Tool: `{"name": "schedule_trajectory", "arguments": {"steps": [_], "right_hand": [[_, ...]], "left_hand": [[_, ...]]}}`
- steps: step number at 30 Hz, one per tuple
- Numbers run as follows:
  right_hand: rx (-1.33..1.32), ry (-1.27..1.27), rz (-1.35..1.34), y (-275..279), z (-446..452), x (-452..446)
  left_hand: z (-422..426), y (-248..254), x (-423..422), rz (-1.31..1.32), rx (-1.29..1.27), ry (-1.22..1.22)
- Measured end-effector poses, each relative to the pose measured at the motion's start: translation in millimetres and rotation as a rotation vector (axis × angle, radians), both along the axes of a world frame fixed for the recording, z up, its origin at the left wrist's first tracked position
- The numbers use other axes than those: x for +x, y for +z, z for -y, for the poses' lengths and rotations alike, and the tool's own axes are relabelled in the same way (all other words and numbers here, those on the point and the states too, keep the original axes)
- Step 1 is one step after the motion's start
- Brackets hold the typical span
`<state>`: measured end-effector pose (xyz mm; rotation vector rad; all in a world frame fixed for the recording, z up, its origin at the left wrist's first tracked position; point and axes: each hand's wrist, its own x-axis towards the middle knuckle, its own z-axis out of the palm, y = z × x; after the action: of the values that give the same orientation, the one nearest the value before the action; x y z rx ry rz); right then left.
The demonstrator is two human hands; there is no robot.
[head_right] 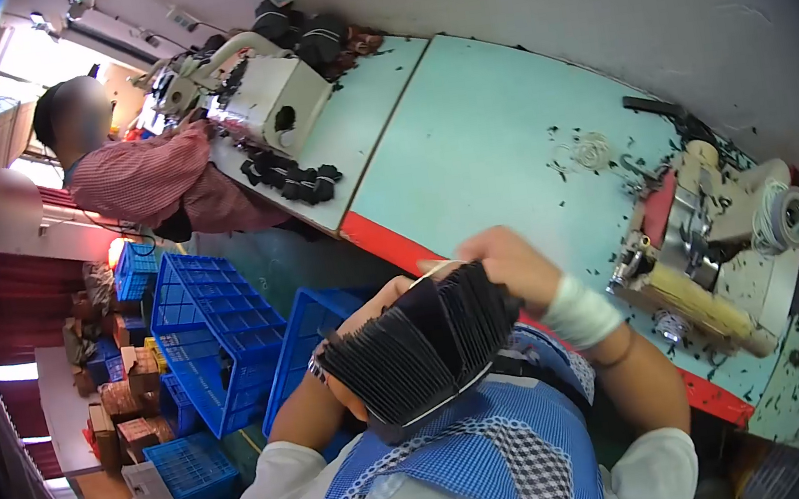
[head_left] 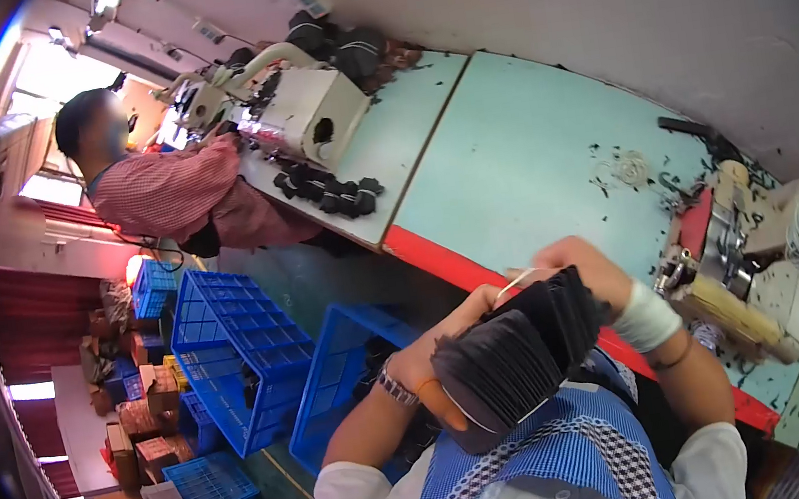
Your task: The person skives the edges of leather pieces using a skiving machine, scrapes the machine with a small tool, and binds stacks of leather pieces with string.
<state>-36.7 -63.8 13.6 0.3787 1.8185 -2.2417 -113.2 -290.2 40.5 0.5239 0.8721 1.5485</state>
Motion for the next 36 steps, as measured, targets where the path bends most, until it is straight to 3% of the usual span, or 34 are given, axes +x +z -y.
{"name": "schedule_trajectory", "arguments": {"steps": [2,4,6,7,10,11,12,15,16,17,18,20,22,23,24,25,27,28,30,32,33,36], "right_hand": [[0.403,-0.044,-0.098,-10,-25,14],[0.423,-0.212,-0.135,17,-26,28],[0.306,-0.373,-0.24,53,-13,33],[0.401,-0.396,-0.314,66,-7,35],[0.446,-0.351,-0.329,66,6,46],[0.739,-0.342,-0.554,57,8,49],[0.865,-0.301,-0.635,55,13,57],[0.967,-0.228,-0.658,49,28,82],[0.904,-0.054,-0.602,42,33,93],[0.832,0.122,-0.546,38,37,101],[0.826,0.124,-0.534,37,35,102],[0.608,-0.061,-0.555,36,22,93],[0.685,-0.109,-0.435,29,26,85],[0.313,-0.18,-0.412,24,37,75],[0.149,-0.167,-0.355,16,38,74],[-0.016,-0.164,-0.291,9,40,73],[-0.318,-0.113,-0.133,1,38,71],[-0.465,-0.052,-0.025,0,37,73],[-0.468,0.007,0.081,-7,39,80],[-0.469,-0.005,0.098,-9,37,85],[-0.452,-0.054,0.161,-3,38,86],[-0.44,0.06,0.221,-20,30,99]], "left_hand": [[5,7,1,0.029,-0.133,0.103],[5,13,1,0.05,-0.264,0.175],[-9,5,4,-0.558,0.091,0.076],[-13,5,3,-0.633,0.093,0.028],[-4,2,2,-0.669,0.048,0.053],[-2,2,4,-0.639,0.015,0.054],[2,-1,6,-0.634,0.011,0.054],[28,-27,16,-0.35,-0.067,0.163],[36,-33,19,-0.209,-0.16,0.192],[34,-31,23,-0.252,-0.096,0.227],[33,-30,27,-0.294,-0.029,0.265],[41,-43,29,-0.226,-0.221,0.399],[14,-34,34,-0.253,-0.169,0.389],[5,-28,31,-0.293,-0.144,0.424],[-4,-22,28,-0.334,-0.119,0.459],[-3,-20,11,-0.737,-0.133,0.35],[-8,-11,-8,-1.145,-0.167,0.274],[-13,-1,-5,-1.167,-0.177,0.283],[-12,14,8,-1.178,-0.215,0.314],[-13,23,15,-1.357,-0.194,0.269],[-9,29,20,-1.587,-0.155,0.244],[5,13,39,-1.555,-0.076,0.271]]}}
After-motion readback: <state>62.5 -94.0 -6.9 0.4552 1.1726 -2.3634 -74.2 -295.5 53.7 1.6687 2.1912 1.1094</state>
